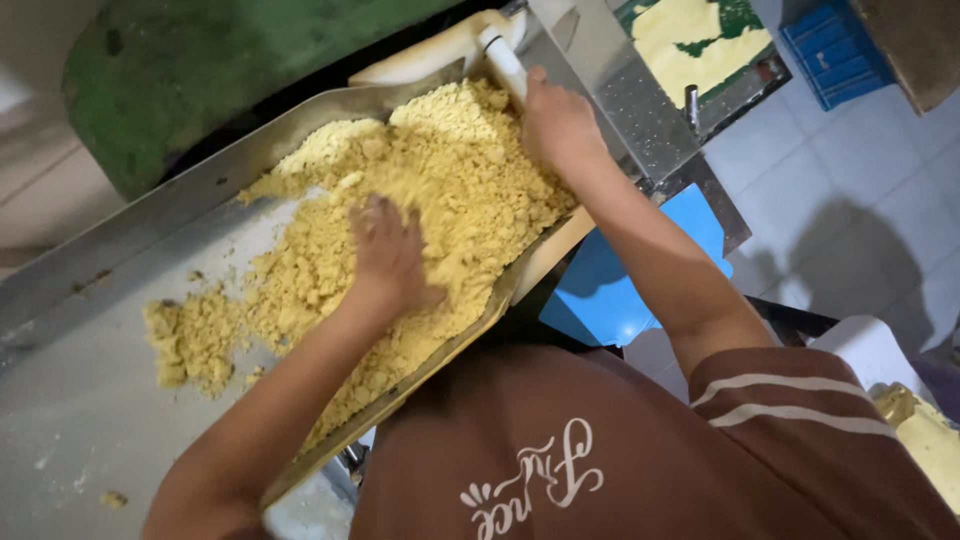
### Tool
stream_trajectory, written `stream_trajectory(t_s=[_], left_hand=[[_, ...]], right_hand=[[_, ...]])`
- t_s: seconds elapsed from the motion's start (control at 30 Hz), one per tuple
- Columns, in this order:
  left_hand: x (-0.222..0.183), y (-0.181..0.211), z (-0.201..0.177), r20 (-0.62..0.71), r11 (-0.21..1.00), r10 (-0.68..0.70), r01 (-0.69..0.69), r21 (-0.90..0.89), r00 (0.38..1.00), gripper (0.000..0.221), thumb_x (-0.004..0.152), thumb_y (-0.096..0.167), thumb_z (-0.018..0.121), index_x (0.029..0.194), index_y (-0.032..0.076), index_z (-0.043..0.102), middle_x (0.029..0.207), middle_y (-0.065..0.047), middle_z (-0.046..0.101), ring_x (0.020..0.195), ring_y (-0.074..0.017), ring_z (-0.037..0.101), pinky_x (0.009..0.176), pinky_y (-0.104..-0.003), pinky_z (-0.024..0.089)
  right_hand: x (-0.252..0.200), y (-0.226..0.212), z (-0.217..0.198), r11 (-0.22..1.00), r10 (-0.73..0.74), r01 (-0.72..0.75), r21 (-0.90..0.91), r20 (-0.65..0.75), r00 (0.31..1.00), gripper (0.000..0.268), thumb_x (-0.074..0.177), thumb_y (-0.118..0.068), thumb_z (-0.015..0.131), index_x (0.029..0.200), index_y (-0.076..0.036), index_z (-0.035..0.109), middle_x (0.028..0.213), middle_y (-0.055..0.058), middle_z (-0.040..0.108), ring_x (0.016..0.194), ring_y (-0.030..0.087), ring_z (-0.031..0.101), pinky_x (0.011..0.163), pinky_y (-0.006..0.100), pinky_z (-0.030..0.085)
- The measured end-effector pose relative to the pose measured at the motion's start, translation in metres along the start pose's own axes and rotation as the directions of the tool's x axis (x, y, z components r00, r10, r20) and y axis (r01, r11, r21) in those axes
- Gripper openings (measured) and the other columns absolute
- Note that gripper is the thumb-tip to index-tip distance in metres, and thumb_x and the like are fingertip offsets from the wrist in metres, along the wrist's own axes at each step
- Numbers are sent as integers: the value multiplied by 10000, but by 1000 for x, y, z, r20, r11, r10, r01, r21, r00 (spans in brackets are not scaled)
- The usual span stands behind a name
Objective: The person processes yellow dough by hand into a metal machine chute, using their hands to break apart and push the material toward a roller mechanism.
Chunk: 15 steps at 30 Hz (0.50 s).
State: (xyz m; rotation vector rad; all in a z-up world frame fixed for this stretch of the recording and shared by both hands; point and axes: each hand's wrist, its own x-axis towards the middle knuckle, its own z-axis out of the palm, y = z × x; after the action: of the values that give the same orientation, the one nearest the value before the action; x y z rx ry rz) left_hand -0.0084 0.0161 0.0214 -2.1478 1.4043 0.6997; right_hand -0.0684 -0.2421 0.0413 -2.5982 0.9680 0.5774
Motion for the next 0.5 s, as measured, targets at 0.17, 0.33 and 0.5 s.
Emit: stream_trajectory(t_s=[0.17, 0.33, 0.5], left_hand=[[44, 18, -20, 50, 999, -35, 34, 19, 998, 1285, 722, 929, 615, 1608, 87, 220, 1676, -279, 184, 1541, -499, 127, 1207, -693, 47], [59, 24, -23, 109, 998, -61, 62, -5, 992, 1199, 729, 883, 653, 1584, 118, 304, 1677, -240, 237, 1545, -480, 178, 1194, -721, 55], [62, 28, -26, 78, 997, -72, 73, -13, 994, 1203, 721, 900, 638, 1574, 111, 326, 1652, -249, 281, 1524, -503, 204, 1170, -757, 56]], right_hand=[[-6, 19, -29, 996, -16, 14, 83, 29, 999, 707, 987, -3, 548, 1586, 38, 174, 880, 115, 568, 679, 211, 561, 472, 307, 494], [-16, 33, -45, 973, -156, 163, 166, -55, 986, 504, 1062, -144, 563, 1476, 39, 340, 908, 232, 533, 640, 358, 525, 477, 472, 342], [5, 27, -17, 972, -86, 84, 221, 1, 996, 153, 1010, -29, 521, 1135, -46, 435, 756, 47, 409, 587, 183, 410, 464, 368, 287]])
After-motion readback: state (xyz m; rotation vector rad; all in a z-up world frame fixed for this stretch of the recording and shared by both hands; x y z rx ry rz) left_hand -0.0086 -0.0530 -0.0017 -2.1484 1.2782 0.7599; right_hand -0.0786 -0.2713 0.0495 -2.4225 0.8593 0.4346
